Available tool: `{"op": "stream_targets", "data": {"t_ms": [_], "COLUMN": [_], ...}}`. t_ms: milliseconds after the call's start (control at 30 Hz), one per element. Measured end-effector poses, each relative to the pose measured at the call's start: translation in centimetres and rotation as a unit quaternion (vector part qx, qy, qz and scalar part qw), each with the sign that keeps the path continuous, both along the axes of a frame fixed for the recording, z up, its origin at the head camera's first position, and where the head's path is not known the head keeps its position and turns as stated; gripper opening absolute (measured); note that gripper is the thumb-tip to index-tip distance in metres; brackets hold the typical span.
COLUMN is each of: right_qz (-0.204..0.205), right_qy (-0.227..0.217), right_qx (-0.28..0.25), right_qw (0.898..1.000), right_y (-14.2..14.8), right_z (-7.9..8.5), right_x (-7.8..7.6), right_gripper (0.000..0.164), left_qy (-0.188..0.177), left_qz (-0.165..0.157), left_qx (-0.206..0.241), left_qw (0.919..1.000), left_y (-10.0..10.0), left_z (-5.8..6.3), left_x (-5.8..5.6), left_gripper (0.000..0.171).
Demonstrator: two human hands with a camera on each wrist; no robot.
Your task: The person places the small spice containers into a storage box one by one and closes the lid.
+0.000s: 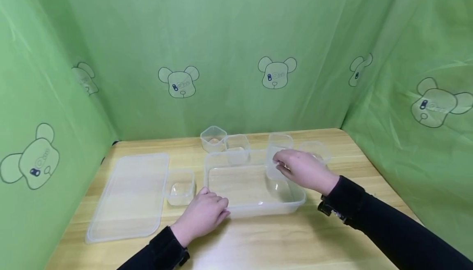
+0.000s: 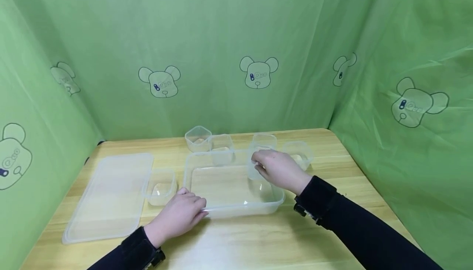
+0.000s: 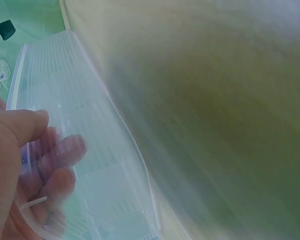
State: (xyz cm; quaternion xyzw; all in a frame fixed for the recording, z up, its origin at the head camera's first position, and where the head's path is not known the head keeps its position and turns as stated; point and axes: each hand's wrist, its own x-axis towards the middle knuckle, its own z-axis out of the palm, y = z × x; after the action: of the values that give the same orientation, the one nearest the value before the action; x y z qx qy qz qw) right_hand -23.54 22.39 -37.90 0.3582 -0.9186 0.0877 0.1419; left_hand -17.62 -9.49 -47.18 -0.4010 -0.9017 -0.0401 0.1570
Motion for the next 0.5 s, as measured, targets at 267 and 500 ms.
{"op": "stream_targets", "data": {"t_ms": [267, 500], "right_qz": [0.010, 0.015], "right_qy": [-0.005, -0.010], "right_qx": [-0.001, -0.002], "right_qw": [1.000, 1.000], "right_y": [-0.1, -0.1], "right_z": [-1.5, -2.7], "right_x": [-0.5, -0.8], "right_gripper": [0.009, 0.009], "left_qy": [0.019, 0.010], "left_qz": [-0.007, -0.002], "left_qx": [0.013, 0.003], "left_qw": [0.9997, 0.9999], "left_y": [0.1, 0.0], "left_z": [-0.3, -0.3], "left_x": [-0.1, 0.0], "left_gripper": [0.027, 0.024]}}
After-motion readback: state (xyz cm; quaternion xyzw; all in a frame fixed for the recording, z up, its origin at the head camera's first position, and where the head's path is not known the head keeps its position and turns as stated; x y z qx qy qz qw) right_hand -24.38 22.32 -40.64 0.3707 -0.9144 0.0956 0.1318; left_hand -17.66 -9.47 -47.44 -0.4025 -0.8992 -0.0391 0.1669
